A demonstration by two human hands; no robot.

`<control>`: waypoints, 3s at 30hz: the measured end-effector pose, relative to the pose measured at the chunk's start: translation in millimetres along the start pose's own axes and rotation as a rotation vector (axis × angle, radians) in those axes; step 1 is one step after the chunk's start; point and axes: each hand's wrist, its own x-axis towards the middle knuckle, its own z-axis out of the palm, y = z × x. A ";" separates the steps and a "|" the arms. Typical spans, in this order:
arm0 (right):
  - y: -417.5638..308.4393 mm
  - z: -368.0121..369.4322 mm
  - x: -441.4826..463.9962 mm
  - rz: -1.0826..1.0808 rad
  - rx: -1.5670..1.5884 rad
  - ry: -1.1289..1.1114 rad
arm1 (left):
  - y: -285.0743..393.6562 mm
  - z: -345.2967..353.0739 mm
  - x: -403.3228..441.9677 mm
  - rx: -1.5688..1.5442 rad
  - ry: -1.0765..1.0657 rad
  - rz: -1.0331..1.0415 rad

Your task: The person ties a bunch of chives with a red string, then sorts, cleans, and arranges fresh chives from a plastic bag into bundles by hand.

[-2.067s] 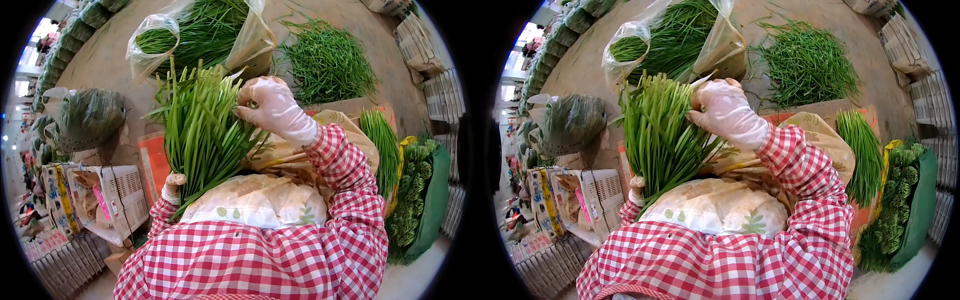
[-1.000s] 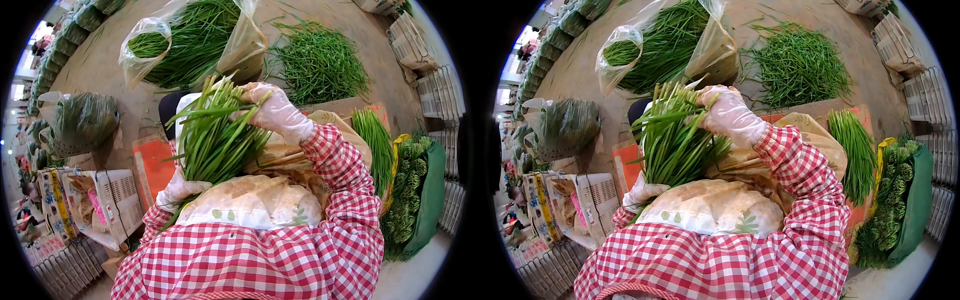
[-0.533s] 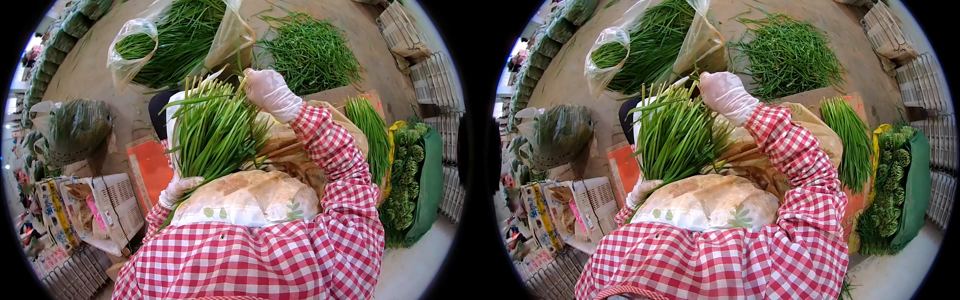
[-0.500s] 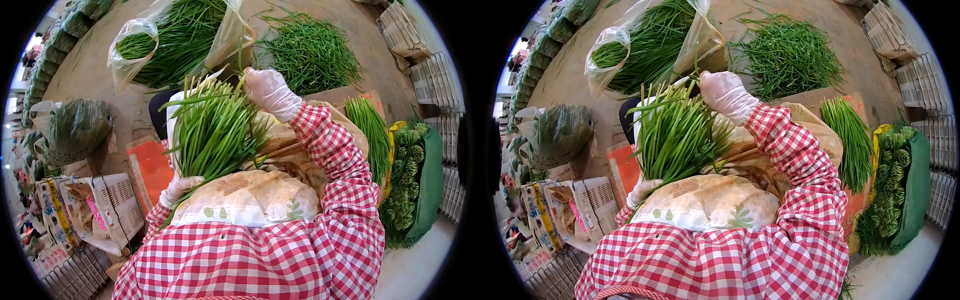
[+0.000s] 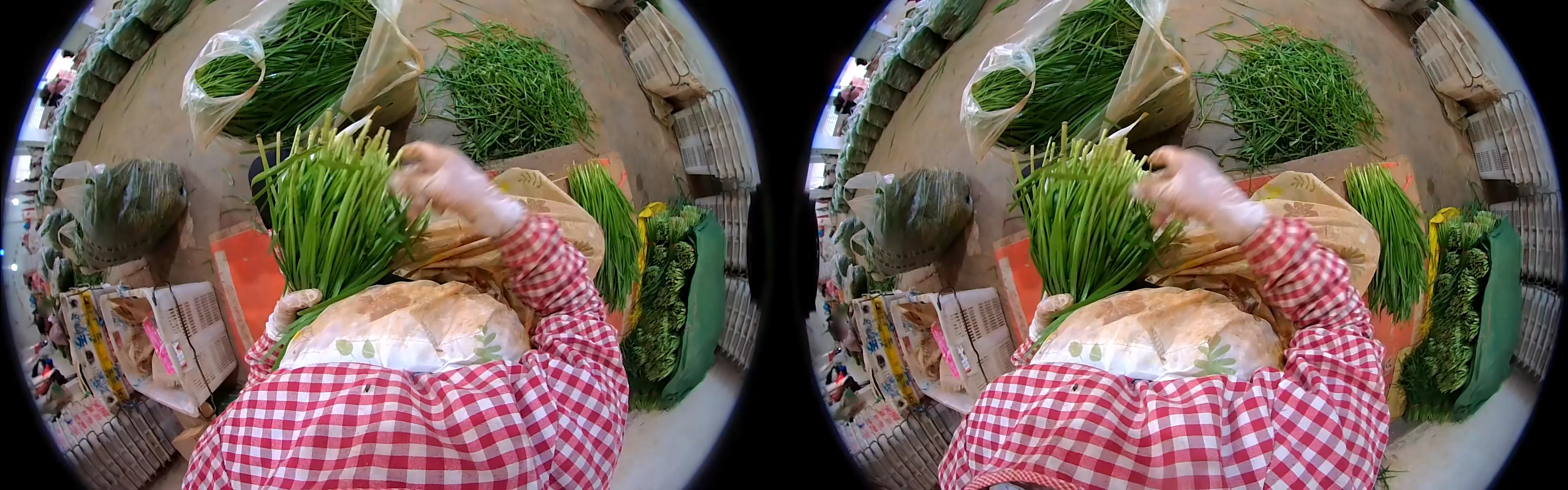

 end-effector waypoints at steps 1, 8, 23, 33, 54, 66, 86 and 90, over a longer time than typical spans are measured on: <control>3.6 12.5 -0.8 0.030 0.011 -0.053 | -0.5 -1.2 -0.7 -0.004 -0.005 -0.003; 22.9 -54.9 28.3 -0.792 -0.997 0.436 | -2.4 -1.3 7.7 0.054 0.034 0.068; 3.1 -2.3 -1.8 -0.684 -0.301 0.033 | 0.2 14.9 24.0 0.237 0.106 0.177; -57.4 -8.8 -27.0 -0.866 -1.169 0.431 | 14.9 46.2 26.6 0.450 0.084 0.208; -9.5 13.5 36.7 -0.117 -0.394 -0.006 | 7.7 35.8 21.6 0.724 0.120 0.284; 10.8 -105.1 75.0 -0.355 -1.384 0.723 | -5.4 11.0 23.1 0.600 0.204 0.200; 50.4 66.2 45.2 -0.002 1.153 -0.240 | 35.6 104.6 43.3 1.596 0.356 0.624; 61.8 59.1 40.9 -0.029 1.148 -0.214 | 70.4 107.5 30.0 1.419 -0.034 0.549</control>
